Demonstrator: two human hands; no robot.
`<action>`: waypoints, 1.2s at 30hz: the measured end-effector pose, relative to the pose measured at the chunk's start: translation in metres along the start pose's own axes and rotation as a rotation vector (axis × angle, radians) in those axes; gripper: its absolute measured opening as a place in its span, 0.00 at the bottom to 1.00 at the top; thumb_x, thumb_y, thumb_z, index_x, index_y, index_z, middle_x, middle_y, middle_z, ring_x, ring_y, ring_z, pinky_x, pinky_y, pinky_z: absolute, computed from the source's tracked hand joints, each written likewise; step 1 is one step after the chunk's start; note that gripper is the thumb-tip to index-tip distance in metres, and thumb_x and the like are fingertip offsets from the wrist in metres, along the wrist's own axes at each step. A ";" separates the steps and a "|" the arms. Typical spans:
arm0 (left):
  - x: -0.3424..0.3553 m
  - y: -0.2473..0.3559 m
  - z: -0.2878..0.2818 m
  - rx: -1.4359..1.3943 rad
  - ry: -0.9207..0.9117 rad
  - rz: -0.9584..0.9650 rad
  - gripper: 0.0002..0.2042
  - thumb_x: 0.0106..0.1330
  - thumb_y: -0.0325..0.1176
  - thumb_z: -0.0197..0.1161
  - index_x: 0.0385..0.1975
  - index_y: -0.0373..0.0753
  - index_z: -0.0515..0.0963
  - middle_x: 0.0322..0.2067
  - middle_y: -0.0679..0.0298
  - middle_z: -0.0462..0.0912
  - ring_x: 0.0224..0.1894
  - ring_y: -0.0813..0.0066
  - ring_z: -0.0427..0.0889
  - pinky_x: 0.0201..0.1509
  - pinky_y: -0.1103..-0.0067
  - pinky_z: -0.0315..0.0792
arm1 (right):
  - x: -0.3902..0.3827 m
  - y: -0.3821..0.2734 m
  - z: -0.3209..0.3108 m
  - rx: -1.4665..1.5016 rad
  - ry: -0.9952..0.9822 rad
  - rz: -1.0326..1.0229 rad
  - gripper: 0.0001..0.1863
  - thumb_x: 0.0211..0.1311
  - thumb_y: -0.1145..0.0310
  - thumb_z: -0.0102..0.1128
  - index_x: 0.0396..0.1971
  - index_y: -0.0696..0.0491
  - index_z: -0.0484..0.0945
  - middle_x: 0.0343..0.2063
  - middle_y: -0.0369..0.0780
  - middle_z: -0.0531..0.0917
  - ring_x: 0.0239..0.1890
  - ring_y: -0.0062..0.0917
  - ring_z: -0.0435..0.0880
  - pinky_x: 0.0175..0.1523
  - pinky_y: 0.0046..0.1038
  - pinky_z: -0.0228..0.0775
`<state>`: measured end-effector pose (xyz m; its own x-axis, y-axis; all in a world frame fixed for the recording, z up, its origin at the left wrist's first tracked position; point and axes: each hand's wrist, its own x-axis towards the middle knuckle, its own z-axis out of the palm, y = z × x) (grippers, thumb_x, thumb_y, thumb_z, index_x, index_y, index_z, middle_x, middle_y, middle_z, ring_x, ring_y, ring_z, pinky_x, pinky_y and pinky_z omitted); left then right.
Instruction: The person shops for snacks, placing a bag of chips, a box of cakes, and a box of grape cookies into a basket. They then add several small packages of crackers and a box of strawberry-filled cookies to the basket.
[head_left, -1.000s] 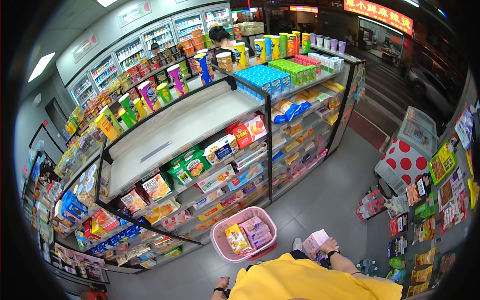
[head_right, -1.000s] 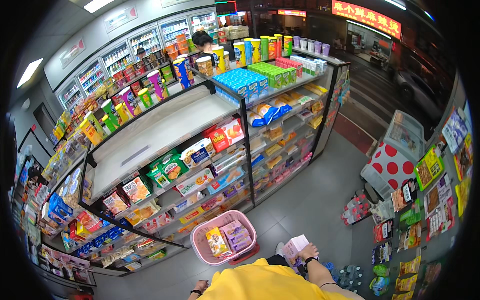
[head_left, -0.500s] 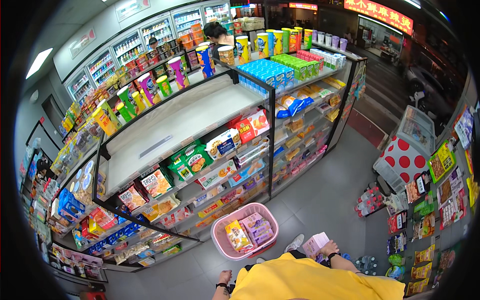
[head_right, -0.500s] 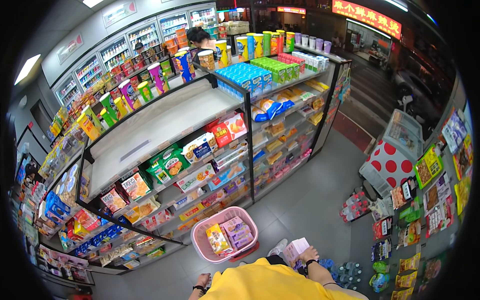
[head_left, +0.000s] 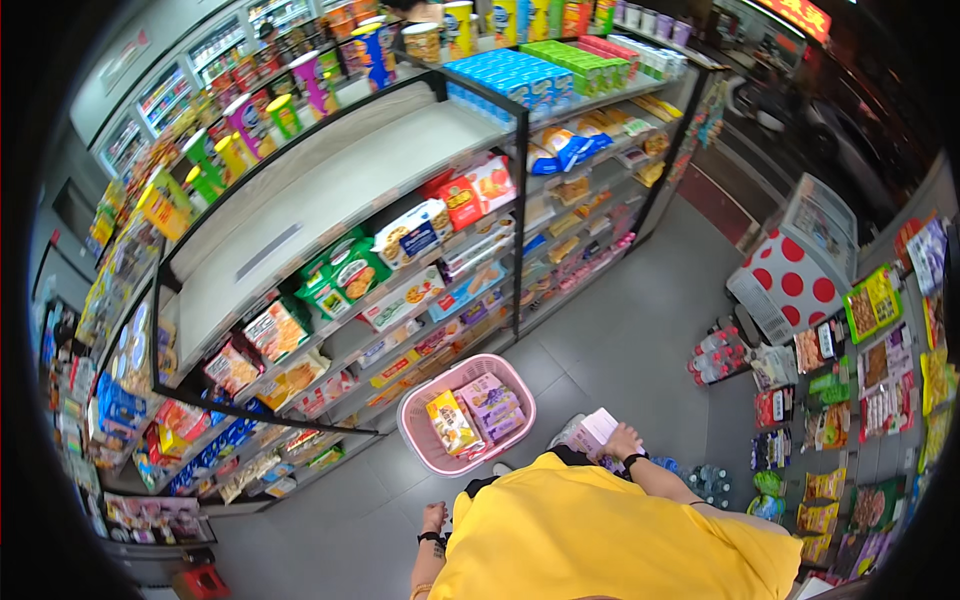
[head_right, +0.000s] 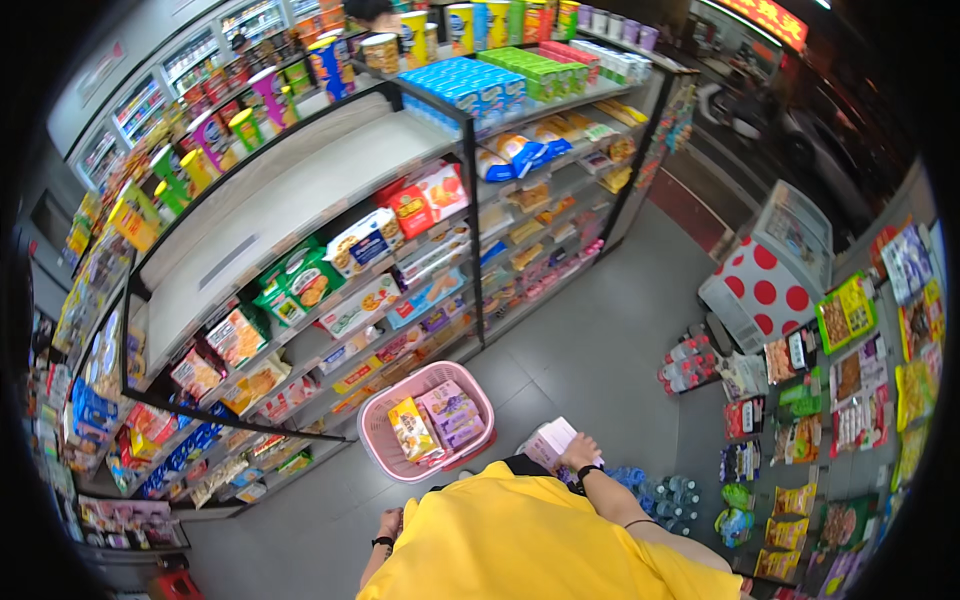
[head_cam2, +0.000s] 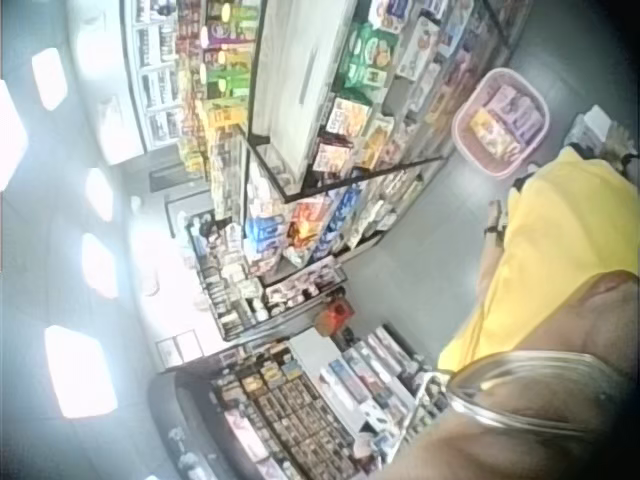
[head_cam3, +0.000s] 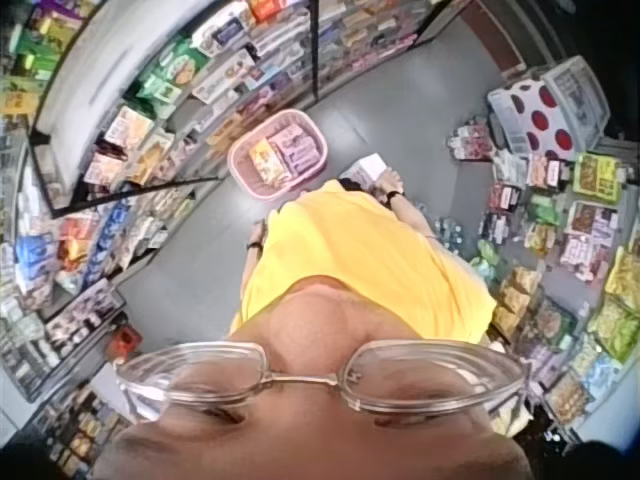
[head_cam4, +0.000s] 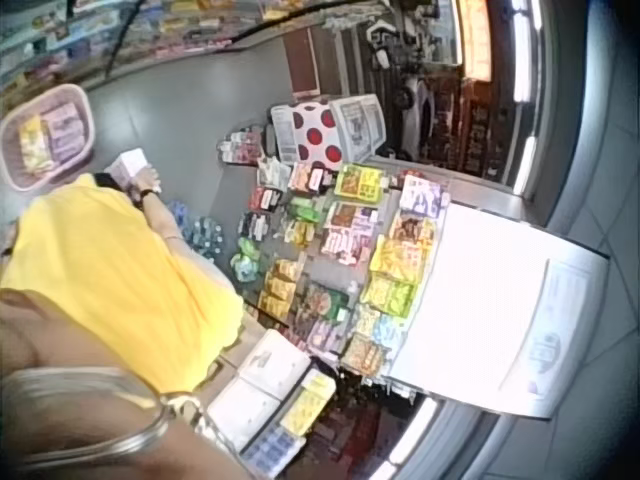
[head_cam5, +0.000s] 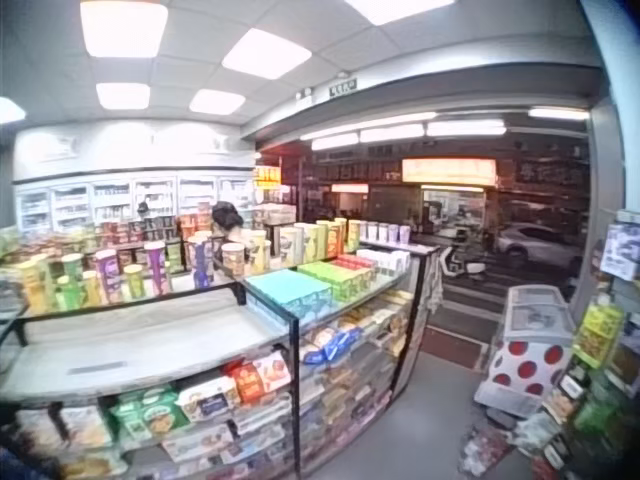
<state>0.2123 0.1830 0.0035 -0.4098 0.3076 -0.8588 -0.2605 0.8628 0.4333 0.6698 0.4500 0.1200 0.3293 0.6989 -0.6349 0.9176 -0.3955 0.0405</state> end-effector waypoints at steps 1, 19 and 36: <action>0.001 -0.007 -0.003 0.005 -0.028 -0.011 0.13 0.60 0.36 0.59 0.39 0.34 0.73 0.27 0.64 0.78 0.24 0.75 0.75 0.23 0.77 0.66 | -0.002 -0.004 -0.001 -0.022 0.032 -0.038 0.56 0.17 0.53 0.81 0.54 0.55 0.61 0.53 0.47 0.69 0.59 0.40 0.65 0.61 0.44 0.54; -0.029 0.051 0.025 0.013 -0.088 0.010 0.12 0.63 0.33 0.56 0.40 0.32 0.69 0.22 0.63 0.76 0.19 0.75 0.74 0.20 0.79 0.68 | 0.011 0.018 -0.001 0.022 0.032 -0.051 0.55 0.18 0.53 0.81 0.53 0.56 0.62 0.52 0.49 0.69 0.59 0.42 0.64 0.61 0.47 0.54; -0.063 0.047 0.021 0.232 0.238 0.182 0.21 0.39 0.18 0.69 0.37 0.34 0.74 0.23 0.54 0.83 0.27 0.70 0.82 0.28 0.77 0.76 | 0.004 0.047 0.026 0.096 -0.007 0.007 0.58 0.19 0.50 0.81 0.56 0.56 0.59 0.54 0.49 0.68 0.61 0.42 0.62 0.62 0.46 0.52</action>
<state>0.2444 0.2121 0.0723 -0.6300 0.3858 -0.6739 0.0287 0.8788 0.4763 0.7084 0.4189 0.0997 0.3338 0.6919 -0.6402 0.8894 -0.4562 -0.0293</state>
